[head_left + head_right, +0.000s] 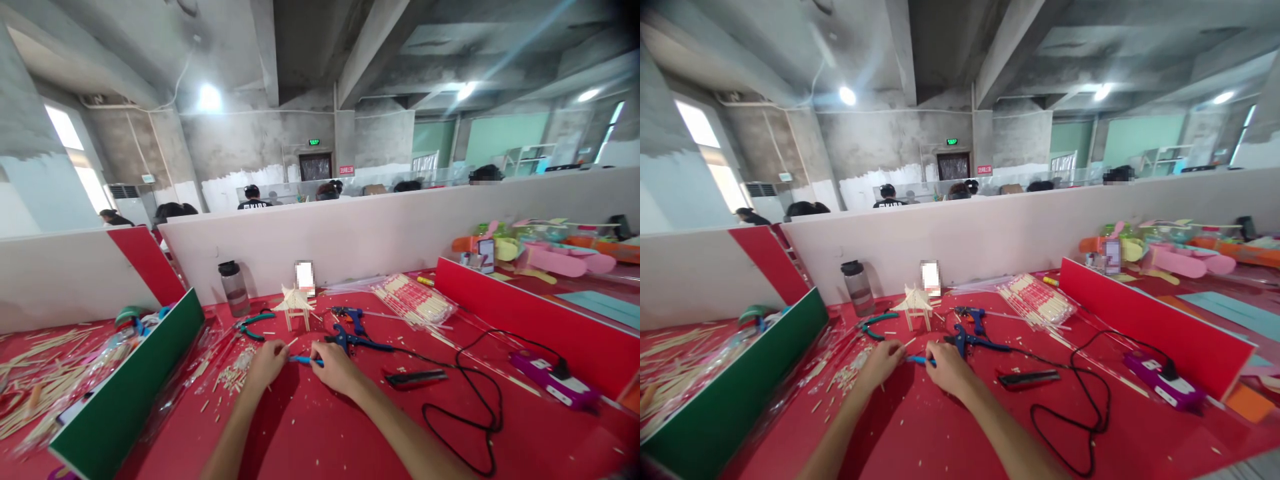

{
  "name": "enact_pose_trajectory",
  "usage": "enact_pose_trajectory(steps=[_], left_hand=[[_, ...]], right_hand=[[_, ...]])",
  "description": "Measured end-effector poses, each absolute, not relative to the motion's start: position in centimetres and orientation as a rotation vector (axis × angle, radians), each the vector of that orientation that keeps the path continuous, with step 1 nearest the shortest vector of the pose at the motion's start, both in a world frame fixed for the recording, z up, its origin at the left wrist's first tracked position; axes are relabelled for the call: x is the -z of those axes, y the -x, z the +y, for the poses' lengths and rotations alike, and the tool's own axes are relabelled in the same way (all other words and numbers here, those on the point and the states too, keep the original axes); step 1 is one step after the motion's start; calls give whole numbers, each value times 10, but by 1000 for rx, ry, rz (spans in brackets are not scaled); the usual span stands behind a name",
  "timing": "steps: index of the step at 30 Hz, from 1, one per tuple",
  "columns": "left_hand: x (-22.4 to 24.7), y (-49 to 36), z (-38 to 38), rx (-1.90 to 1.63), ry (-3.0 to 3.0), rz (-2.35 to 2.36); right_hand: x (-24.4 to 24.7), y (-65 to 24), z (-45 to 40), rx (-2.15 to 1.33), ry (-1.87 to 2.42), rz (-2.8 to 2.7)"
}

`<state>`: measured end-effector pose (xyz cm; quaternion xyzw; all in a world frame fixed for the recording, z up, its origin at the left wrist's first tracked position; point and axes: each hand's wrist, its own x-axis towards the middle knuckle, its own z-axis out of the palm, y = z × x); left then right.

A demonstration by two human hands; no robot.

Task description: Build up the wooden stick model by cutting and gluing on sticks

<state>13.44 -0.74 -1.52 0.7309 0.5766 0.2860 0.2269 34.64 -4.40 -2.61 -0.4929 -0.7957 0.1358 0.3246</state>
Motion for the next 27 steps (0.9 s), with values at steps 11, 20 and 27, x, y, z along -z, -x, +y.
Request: enact_pose_trajectory(steps=[11, 20, 27], left_hand=[[10, -137, -11, -887, -1931, 1453], [4, -152, -16, -1004, -1835, 1174], [-10, -152, -22, -1120, -1724, 1086]], right_hand=[[22, -343, -47, -344, 1231, -2173], [17, -344, -51, -348, 1239, -2223], [0, -349, -59, -552, 1112, -2073]])
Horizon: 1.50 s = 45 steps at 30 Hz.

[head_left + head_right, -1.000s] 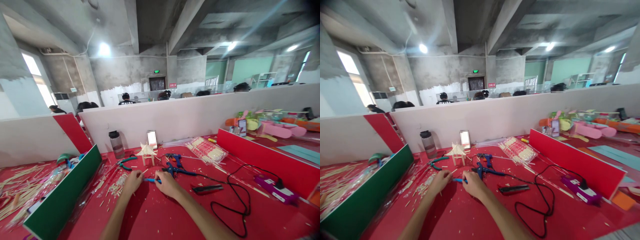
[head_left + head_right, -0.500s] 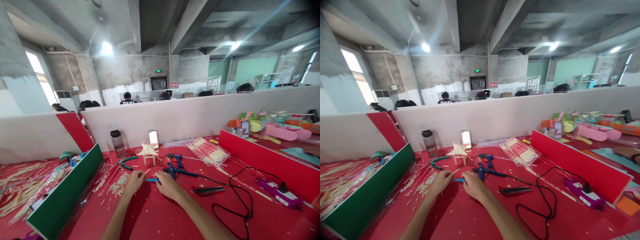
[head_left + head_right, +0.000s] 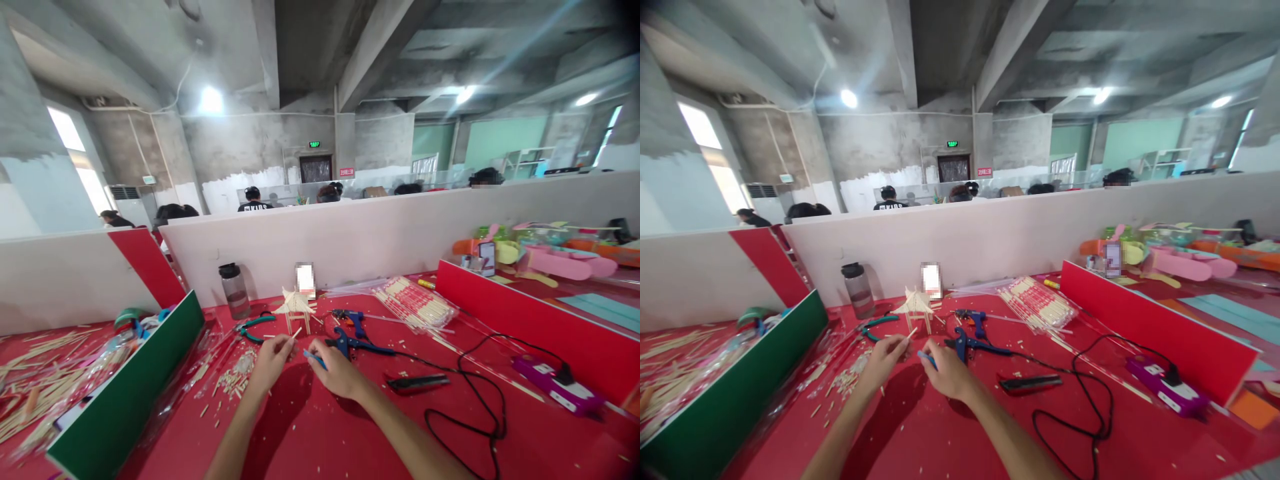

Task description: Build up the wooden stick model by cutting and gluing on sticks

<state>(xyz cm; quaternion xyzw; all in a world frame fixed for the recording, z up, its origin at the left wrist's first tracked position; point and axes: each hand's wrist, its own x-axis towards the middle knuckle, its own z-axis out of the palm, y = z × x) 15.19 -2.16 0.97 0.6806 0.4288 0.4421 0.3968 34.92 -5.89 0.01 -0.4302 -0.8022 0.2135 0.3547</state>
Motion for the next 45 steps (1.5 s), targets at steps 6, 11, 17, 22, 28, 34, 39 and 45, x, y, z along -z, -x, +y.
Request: enact_pose_trajectory(steps=[6, 11, 17, 22, 28, 34, 39, 45], left_hand=[[-18, -149, -24, -1143, -1632, 1071], [-18, -148, -23, -1157, -1570, 1079], [-17, -143, -22, -1184, -1523, 1120], [-19, -142, -21, -1182, -1542, 1110], [-21, -149, -25, -1086, -1613, 1037], [-18, -168, -37, -924, -1670, 920], [-19, -174, -42, -895, -1648, 886], [-20, -172, -47, -871, -1629, 841]], right_hand=[[-9, -348, -69, -786, 849, -2007], [-11, -340, -80, -729, 932, -2032], [1, -320, -78, -753, 1004, -1891], [16, -315, -66, -807, 1051, -1782], [14, -329, -45, -971, 923, -1473], [4, -339, -37, -1093, 853, -1242], [6, -340, -38, -1144, 847, -1225], [8, -342, -36, -1181, 859, -1224]])
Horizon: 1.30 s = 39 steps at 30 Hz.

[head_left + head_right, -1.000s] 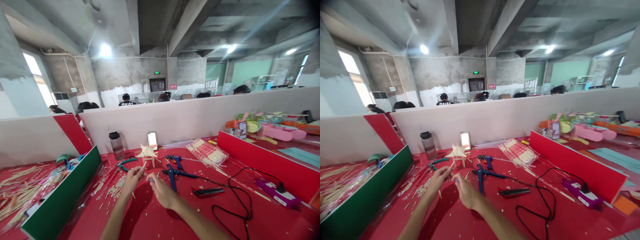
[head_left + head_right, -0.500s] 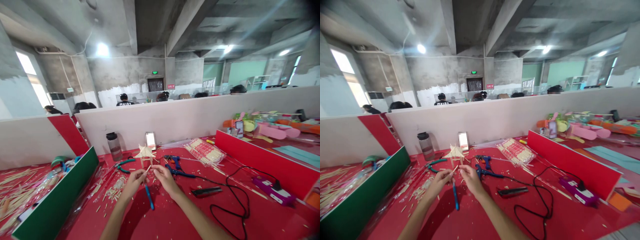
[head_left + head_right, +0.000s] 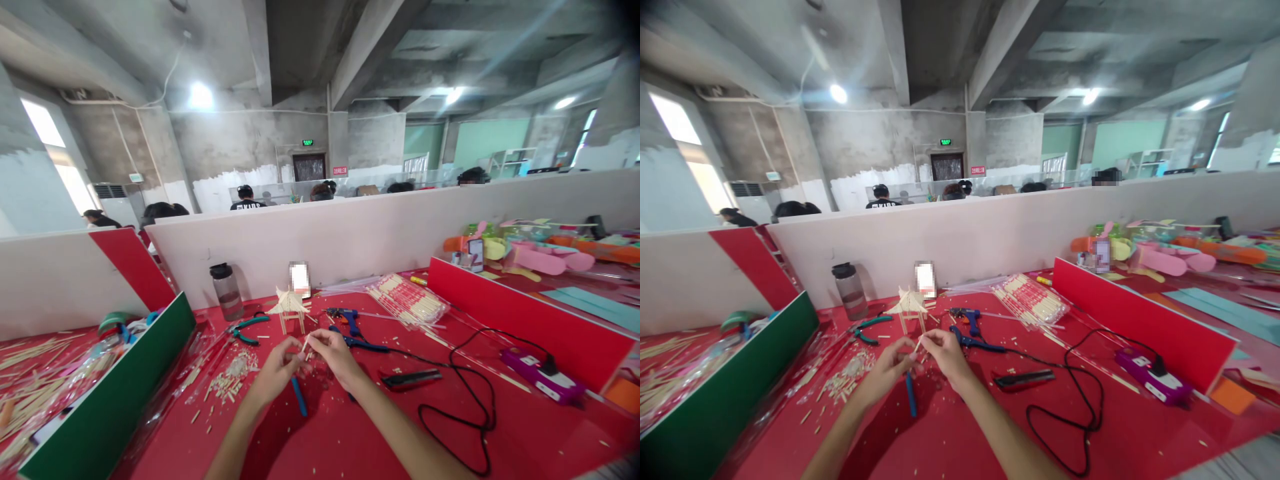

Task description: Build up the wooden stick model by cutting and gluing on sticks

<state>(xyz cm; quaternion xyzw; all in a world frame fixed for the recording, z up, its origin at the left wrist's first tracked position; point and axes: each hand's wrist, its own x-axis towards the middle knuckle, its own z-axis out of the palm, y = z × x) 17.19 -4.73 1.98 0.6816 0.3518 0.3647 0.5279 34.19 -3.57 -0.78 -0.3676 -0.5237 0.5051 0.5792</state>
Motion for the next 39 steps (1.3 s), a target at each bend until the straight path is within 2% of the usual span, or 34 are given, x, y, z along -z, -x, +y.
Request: enact_pose_trajectory(steps=[13, 22, 27, 39], left_hand=[[-23, -166, -52, -771, -1656, 769], [-24, -161, -50, -787, -1600, 824], [-28, -161, -53, -751, -1579, 862], [-28, -155, -50, -813, -1588, 799]], right_hand=[[-3, -350, -40, -1143, 958, -1448], [-8, -421, -37, -598, 1481, -1651], [2, -420, -48, -288, 1926, -1942], [-4, -401, -49, -200, 2015, -1995]])
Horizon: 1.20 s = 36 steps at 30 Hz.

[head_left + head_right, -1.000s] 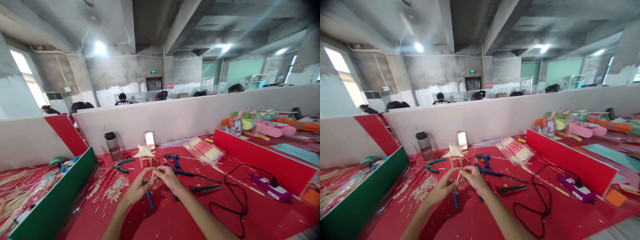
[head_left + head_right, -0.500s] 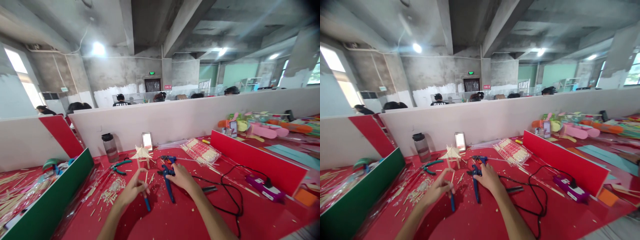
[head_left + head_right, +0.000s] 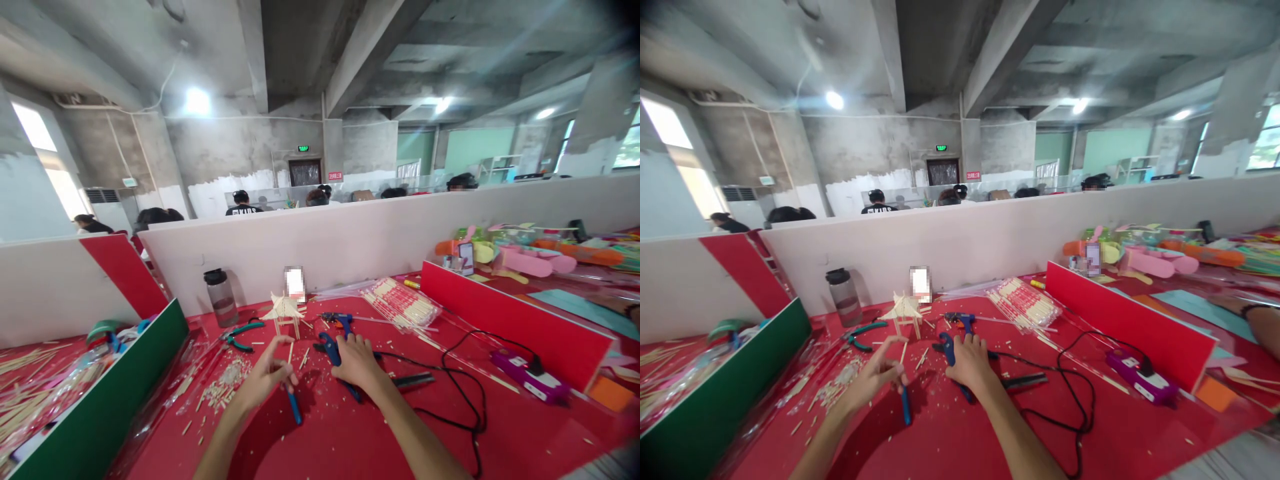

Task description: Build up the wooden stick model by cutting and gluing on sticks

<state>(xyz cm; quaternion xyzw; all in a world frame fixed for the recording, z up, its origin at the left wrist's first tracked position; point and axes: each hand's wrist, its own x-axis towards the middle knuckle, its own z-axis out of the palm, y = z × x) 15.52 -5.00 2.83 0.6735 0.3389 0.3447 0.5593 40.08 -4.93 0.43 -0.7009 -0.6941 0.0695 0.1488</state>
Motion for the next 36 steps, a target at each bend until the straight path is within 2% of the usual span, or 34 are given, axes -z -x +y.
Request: enact_pose_trajectory(steps=[6, 12, 17, 23, 27, 32, 36], left_hand=[[-32, -151, -51, -776, -1606, 797], [-35, -141, -51, -743, -1625, 833], [-29, -130, -45, -714, -1675, 834], [-26, -118, -36, -700, -1673, 866], [-40, -118, -23, -641, -1705, 843], [-73, -126, -8, -579, -1807, 837], [-80, -128, -3, -579, -1792, 845]], right_hand=[[-20, -416, -47, -349, 1794, -2032], [-31, -444, -52, -1041, 1280, -1998], [-40, -446, -52, -1317, 1001, -2208], [-41, -423, -39, -1006, 1163, -2544], [-41, -417, -26, -873, 1219, -2635], [-65, -422, -14, -845, 1206, -2714], [-88, -424, -8, -768, 1219, -2723]])
